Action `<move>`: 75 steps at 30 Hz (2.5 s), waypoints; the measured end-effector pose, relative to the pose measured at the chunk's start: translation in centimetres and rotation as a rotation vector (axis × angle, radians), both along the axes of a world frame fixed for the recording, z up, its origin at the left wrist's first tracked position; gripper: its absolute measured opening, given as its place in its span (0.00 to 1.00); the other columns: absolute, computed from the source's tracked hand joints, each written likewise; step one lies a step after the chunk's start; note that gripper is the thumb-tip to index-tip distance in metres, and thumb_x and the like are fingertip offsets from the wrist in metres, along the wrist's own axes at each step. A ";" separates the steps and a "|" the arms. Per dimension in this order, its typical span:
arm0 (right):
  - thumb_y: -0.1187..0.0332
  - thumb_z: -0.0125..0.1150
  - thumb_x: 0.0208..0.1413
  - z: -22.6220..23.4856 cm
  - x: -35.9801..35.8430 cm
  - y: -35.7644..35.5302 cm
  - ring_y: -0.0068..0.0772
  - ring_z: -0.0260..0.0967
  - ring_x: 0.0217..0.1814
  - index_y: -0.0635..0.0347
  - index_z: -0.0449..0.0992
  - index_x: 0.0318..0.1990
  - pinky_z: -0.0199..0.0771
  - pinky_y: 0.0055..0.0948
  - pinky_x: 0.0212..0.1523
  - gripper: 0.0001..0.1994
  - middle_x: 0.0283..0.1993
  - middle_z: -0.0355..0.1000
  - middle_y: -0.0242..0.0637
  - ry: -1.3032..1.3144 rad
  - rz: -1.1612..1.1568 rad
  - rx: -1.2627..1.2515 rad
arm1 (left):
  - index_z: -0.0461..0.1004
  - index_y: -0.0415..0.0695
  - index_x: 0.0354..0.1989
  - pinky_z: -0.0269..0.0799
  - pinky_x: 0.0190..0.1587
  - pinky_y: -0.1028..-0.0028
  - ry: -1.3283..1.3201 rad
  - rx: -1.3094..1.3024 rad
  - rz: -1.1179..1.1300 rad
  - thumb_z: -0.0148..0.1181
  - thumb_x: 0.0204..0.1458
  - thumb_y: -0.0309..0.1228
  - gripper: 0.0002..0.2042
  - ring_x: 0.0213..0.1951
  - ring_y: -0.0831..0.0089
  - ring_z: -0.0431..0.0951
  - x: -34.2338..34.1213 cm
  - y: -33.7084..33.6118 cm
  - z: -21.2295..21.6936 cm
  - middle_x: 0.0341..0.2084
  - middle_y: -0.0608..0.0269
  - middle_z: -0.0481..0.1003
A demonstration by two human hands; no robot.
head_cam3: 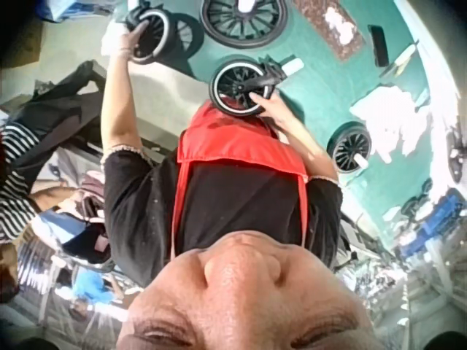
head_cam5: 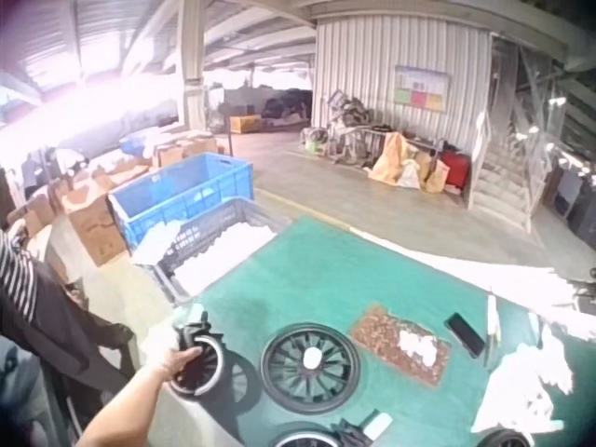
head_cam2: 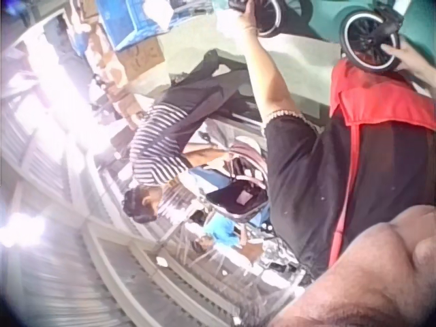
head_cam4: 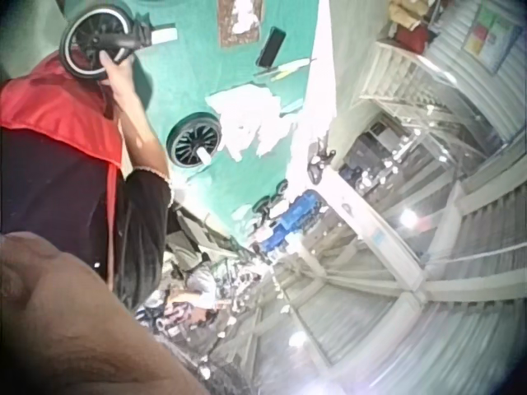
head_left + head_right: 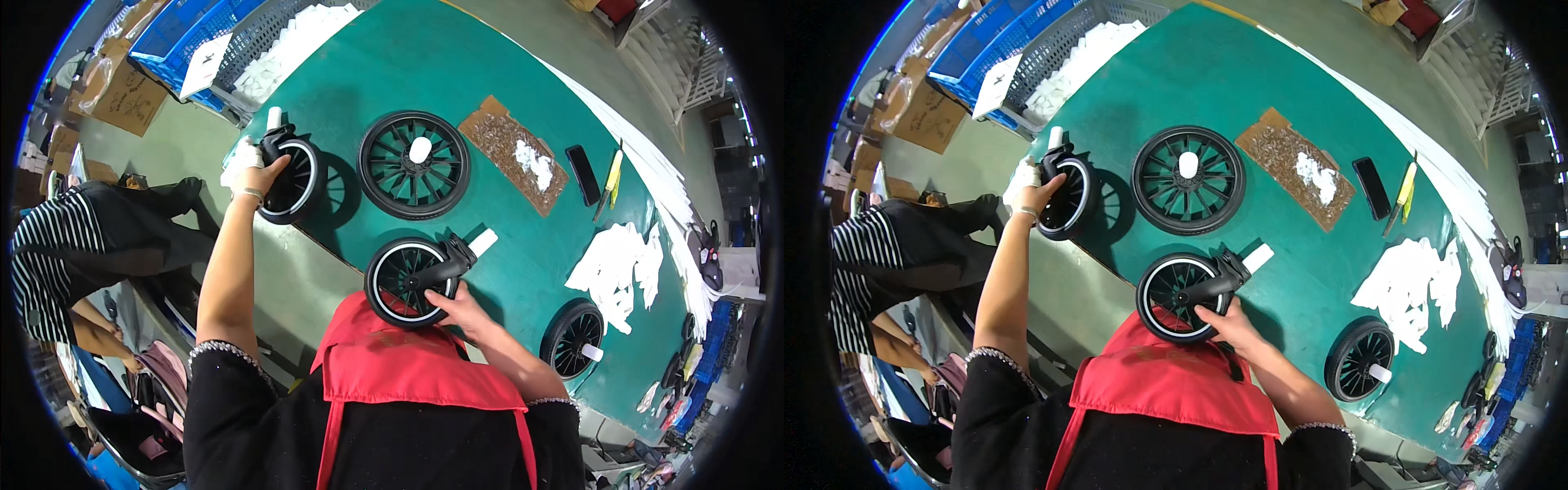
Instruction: The person assembles small wheels by attaching white foam plugs to the wheel hubs and then affixing the wheels to axle mounts. The person handles multiple wheels and axle mounts, placing them on a green workbench and occasionally moving them to a nearby metal table.
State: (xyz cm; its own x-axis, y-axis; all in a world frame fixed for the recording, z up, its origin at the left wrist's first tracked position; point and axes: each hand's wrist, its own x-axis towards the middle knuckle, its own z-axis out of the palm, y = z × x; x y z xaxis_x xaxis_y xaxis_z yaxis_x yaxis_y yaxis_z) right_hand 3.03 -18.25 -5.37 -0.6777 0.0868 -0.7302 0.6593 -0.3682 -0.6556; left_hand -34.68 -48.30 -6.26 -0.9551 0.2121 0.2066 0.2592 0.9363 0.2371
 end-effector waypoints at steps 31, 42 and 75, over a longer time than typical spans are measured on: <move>0.54 0.75 0.45 -8.6 28.6 10.5 0.26 0.59 0.14 0.57 0.72 0.32 0.59 0.25 0.14 0.20 0.19 0.66 0.31 -0.539 -1.858 0.632 | 0.65 0.44 0.64 0.72 0.56 0.63 -0.103 -0.198 -0.157 0.71 0.42 0.47 0.39 0.55 0.55 0.75 0.4 20.8 -3.1 0.65 0.54 0.63; 0.72 0.63 0.50 4.0 31.5 10.0 0.33 0.77 0.35 0.55 0.77 0.35 0.78 0.41 0.47 0.05 0.31 0.77 0.32 0.264 -1.682 -0.063 | 0.61 0.48 0.68 0.75 0.46 0.73 -1.084 1.260 -0.193 0.61 0.44 0.13 0.38 0.45 0.68 0.77 15.0 22.4 4.6 0.47 0.63 0.74; 0.53 0.72 0.48 14.2 2.7 2.6 0.36 0.76 0.40 0.53 0.75 0.51 0.77 0.40 0.50 0.25 0.40 0.74 0.36 0.740 0.211 1.591 | 0.78 0.44 0.42 0.78 0.37 0.67 -1.683 1.520 0.302 0.59 0.59 0.33 0.08 0.35 0.67 0.80 23.8 20.7 1.2 0.34 0.61 0.80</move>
State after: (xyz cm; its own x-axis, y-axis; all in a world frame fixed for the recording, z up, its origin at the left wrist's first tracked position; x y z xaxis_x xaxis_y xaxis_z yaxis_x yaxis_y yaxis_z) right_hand 5.72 -15.64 8.79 -0.8887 0.2176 0.4036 0.0333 0.9086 -0.4164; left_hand -10.91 -27.62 -5.01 -0.3485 0.5930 -0.7259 -0.9292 -0.1167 0.3508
